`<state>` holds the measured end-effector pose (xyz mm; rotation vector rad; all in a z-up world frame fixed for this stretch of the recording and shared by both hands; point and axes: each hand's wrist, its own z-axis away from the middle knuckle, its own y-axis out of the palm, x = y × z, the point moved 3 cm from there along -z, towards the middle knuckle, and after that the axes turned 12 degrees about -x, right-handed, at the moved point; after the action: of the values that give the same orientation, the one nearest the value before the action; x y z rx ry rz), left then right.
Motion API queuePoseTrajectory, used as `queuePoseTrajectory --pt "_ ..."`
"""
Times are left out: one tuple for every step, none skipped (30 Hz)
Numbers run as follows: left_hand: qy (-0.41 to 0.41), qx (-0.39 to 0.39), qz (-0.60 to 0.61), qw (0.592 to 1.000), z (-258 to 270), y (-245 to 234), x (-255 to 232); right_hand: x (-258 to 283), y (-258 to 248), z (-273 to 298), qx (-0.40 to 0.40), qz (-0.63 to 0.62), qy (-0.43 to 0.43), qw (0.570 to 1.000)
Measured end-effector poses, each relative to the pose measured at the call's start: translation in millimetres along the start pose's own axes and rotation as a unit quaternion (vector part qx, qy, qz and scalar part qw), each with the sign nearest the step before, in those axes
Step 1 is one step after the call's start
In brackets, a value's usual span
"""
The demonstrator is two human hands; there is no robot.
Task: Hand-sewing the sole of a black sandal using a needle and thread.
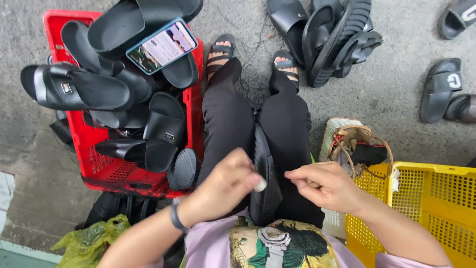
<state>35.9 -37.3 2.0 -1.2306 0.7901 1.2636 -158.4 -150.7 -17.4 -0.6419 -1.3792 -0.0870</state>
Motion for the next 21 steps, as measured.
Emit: queuePoseTrajectory --pt "-0.02 -0.007 0.128 0.992 -7.1 -7.0 -0.6 0.5 -1.3 -0.1 -0.024 -0.023 0.021 0.999" --pt "-0.037 -0.011 0.254 0.966 -16.7 -14.6 -1.0 0.8 -3.5 -0.6 -0.053 -0.044 0.043 0.997" --pt "-0.038 -0.009 0.255 0.966 -30.8 -17.8 -11.7 3.0 -1.6 -4.9 -0.053 -0.043 0.045 0.997" --pt "-0.042 0.009 0.286 0.957 -46.1 -20.4 -22.7 4.0 -2.9 -10.5 -0.091 -0.089 0.067 0.99" --pt "-0.046 0.028 0.316 0.947 -61.3 -23.3 -33.7 4.8 -3.8 -16.2 -0.129 -0.135 0.088 0.978" --pt "-0.044 0.027 0.317 0.947 -72.8 -22.4 -22.6 2.6 -0.5 -24.0 -0.128 -0.133 0.088 0.979" --pt "-0.081 -0.019 0.355 0.931 -84.5 -23.2 -9.0 2.0 3.7 -31.8 -0.111 -0.128 0.062 0.984" --pt "-0.119 -0.064 0.39 0.911 -95.0 -22.9 4.3 2.0 7.8 -38.2 -0.094 -0.123 0.038 0.987" --pt "-0.12 -0.064 0.393 0.91 -101.9 -20.4 14.5 -1.3 7.7 -36.6 -0.092 -0.122 0.04 0.987" --pt "-0.173 -0.129 0.438 0.872 -110.2 -22.0 28.6 -4.5 8.4 -37.0 -0.089 -0.099 0.029 0.991" --pt "-0.225 -0.193 0.479 0.826 -117.2 -22.9 42.3 -7.3 9.3 -36.9 -0.085 -0.075 0.018 0.993" --pt "-0.226 -0.195 0.479 0.825 -110.2 -40.2 48.9 -0.1 2.6 -39.4 -0.083 -0.077 0.018 0.993" --pt "-0.211 -0.158 0.352 0.898 -103.1 -56.8 53.9 7.8 -2.2 -41.6 -0.047 -0.006 0.002 0.999" --pt "-0.187 -0.115 0.216 0.951 -99.3 -74.3 58.5 14.6 -7.8 -45.7 -0.016 0.066 -0.018 0.998" --pt "-0.185 -0.116 0.215 0.952 -88.1 -79.3 56.9 11.3 -8.2 -40.6 -0.017 0.067 -0.02 0.997" --pt "-0.098 -0.155 -0.22 0.958 -74.6 -88.8 52.5 9.8 -7.4 -33.0 -0.009 0.147 -0.054 0.988" --pt "0.009 -0.163 -0.611 0.774 -60.7 -93.5 44.5 8.5 -6.2 -25.2 -0.002 0.226 -0.088 0.97" --pt "0.01 -0.165 -0.613 0.773 -53.5 -83.7 36.7 7.6 -6.7 -24.2 -0.004 0.226 -0.09 0.97" --pt "0.047 -0.173 -0.525 0.832 -46.6 -72.5 27.4 6.3 -6.0 -23.2 0.016 0.256 -0.098 0.962" --pt "0.085 -0.176 -0.427 0.883 -40.8 -60.1 18.3 5.3 -6.6 -20.7 0.035 0.287 -0.1 0.952" --pt "0.087 -0.175 -0.426 0.883 -37.7 -46.9 11.6 5.7 -7.2 -22.5 0.034 0.289 -0.098 0.952"
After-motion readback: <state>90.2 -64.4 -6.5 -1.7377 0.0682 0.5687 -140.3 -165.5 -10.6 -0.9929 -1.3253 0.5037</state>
